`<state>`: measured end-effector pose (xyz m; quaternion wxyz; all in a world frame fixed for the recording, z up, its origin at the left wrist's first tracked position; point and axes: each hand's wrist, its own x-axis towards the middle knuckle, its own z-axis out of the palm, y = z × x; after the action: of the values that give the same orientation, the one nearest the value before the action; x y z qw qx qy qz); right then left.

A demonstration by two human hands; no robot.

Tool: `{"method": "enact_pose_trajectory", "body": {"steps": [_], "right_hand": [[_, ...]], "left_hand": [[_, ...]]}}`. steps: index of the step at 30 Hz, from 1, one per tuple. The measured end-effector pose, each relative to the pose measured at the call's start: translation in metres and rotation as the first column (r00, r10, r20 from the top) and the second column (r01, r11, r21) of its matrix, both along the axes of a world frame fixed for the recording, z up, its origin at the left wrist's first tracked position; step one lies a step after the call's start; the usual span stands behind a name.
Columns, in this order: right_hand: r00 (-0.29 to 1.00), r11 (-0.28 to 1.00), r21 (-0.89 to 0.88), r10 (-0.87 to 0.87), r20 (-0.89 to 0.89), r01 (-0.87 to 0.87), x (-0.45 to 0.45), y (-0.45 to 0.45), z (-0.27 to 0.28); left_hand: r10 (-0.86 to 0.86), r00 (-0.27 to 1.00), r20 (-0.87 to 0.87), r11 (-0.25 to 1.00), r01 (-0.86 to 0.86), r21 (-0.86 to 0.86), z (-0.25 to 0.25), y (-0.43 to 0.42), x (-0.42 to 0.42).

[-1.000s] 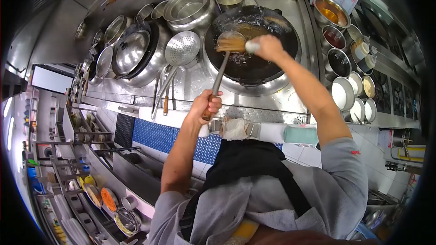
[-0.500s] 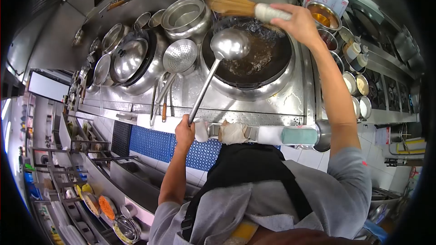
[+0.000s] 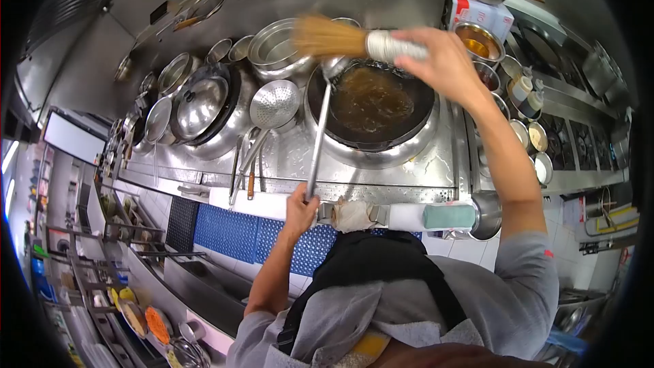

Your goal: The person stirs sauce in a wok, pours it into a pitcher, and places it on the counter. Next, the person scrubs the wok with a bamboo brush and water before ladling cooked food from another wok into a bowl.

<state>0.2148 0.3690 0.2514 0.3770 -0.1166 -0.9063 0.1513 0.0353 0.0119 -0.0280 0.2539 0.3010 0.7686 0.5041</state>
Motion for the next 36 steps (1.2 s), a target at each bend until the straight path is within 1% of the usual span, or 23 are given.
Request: {"method": "enact_pose_trajectory", "body": {"steps": [1,3,6,9,10,11,13,14,15,17,18,19,20,21,23,24,25,27,29,30,31,33,36], "right_hand": [[0.986,0.978,-0.164,-0.111,0.126,0.131,-0.01,0.014,0.003],[0.927,0.951,0.006,-0.302,0.221,0.308,-0.026,0.056,-0.017],[0.898,0.925,-0.039,-0.357,0.258,0.379,-0.017,0.051,-0.024],[0.971,0.971,-0.027,-0.236,0.02,0.237,-0.008,0.009,-0.037],[0.974,0.982,-0.034,-0.178,0.137,0.184,-0.01,-0.002,-0.046],[0.944,0.994,-0.008,-0.102,0.312,0.11,-0.016,-0.004,-0.062],[0.915,0.975,0.186,-0.18,0.362,0.119,-0.02,0.028,-0.09],[0.882,0.965,0.188,-0.245,0.402,0.183,-0.019,0.033,-0.073],[0.871,0.944,0.205,-0.319,0.375,0.258,-0.02,0.027,-0.06],[0.958,0.965,0.107,-0.252,0.14,0.238,-0.016,0.023,-0.046],[0.955,0.978,0.065,-0.207,0.21,0.198,-0.016,0.021,-0.045],[0.949,0.987,0.022,-0.16,0.271,0.16,-0.022,0.022,-0.043],[0.94,0.991,-0.025,-0.113,0.322,0.128,-0.029,0.026,-0.046],[0.912,0.995,0.017,-0.101,0.398,0.103,-0.034,0.035,-0.058],[0.844,0.993,0.114,-0.089,0.528,0.033,-0.045,0.072,-0.097],[0.803,0.988,0.15,-0.059,0.593,-0.038,-0.047,0.096,-0.132],[0.613,0.996,0.077,-0.037,0.789,-0.04,-0.05,0.088,-0.133],[0.627,0.991,0.128,-0.128,0.768,0.046,-0.061,0.105,-0.171],[0.665,0.963,0.184,-0.269,0.697,0.196,-0.098,0.124,-0.199],[0.811,0.953,0.262,-0.274,0.517,0.155,-0.117,0.142,-0.241],[0.753,0.935,0.237,-0.354,0.555,0.264,-0.136,0.131,-0.255],[0.807,0.957,0.216,-0.28,0.52,0.193,-0.141,0.099,-0.258],[0.713,0.982,0.14,-0.186,0.676,0.123,-0.103,0.085,-0.217]], "left_hand": [[-0.098,0.994,0.038,0.993,0.096,0.065,-0.011,-0.002,0.007],[-0.159,0.89,0.428,0.987,0.132,0.092,0.028,0.004,0.036],[-0.189,0.716,0.671,0.973,0.045,0.226,0.036,0.021,0.048],[-0.165,0.593,0.788,0.978,-0.006,0.21,0.065,0.033,0.04],[-0.202,0.591,0.781,0.973,0.028,0.23,0.074,0.031,0.038],[-0.225,0.549,0.805,0.964,0.006,0.265,0.075,0.028,0.032],[-0.267,0.446,0.855,0.946,-0.047,0.32,0.072,0.015,0.024],[-0.274,0.422,0.864,0.942,-0.064,0.33,0.064,0.012,0.022],[-0.201,0.599,0.775,0.97,0.009,0.245,0.061,0.013,0.02],[-0.079,0.864,0.498,0.996,0.084,0.013,0.049,0.006,0.026],[-0.069,0.978,0.197,0.996,0.079,-0.041,0.039,-0.002,0.027],[-0.075,0.989,-0.13,0.995,0.066,-0.076,0.017,-0.019,0.022],[-0.118,0.975,-0.187,0.964,0.068,-0.257,0.039,-0.032,0.024],[-0.176,0.956,-0.236,0.901,0.06,-0.429,0.061,-0.043,0.025],[-0.295,0.894,-0.338,0.901,0.143,-0.409,0.053,-0.068,0.035],[-0.346,0.854,-0.39,0.898,0.181,-0.4,0.049,-0.077,0.038],[-0.407,0.827,-0.388,0.873,0.227,-0.431,0.068,-0.069,0.049],[-0.516,0.789,-0.333,0.806,0.316,-0.5,0.075,-0.043,0.061],[-0.576,0.768,-0.281,0.762,0.381,-0.523,0.066,-0.004,0.074],[-0.578,0.762,-0.293,0.777,0.403,-0.484,0.052,0.016,0.08],[-0.579,0.753,-0.312,0.79,0.424,-0.442,0.033,0.036,0.086],[-0.603,0.721,-0.341,0.781,0.445,-0.439,-0.004,0.077,0.099],[-0.559,0.749,-0.356,0.824,0.453,-0.342,-0.035,0.115,0.117]]}}
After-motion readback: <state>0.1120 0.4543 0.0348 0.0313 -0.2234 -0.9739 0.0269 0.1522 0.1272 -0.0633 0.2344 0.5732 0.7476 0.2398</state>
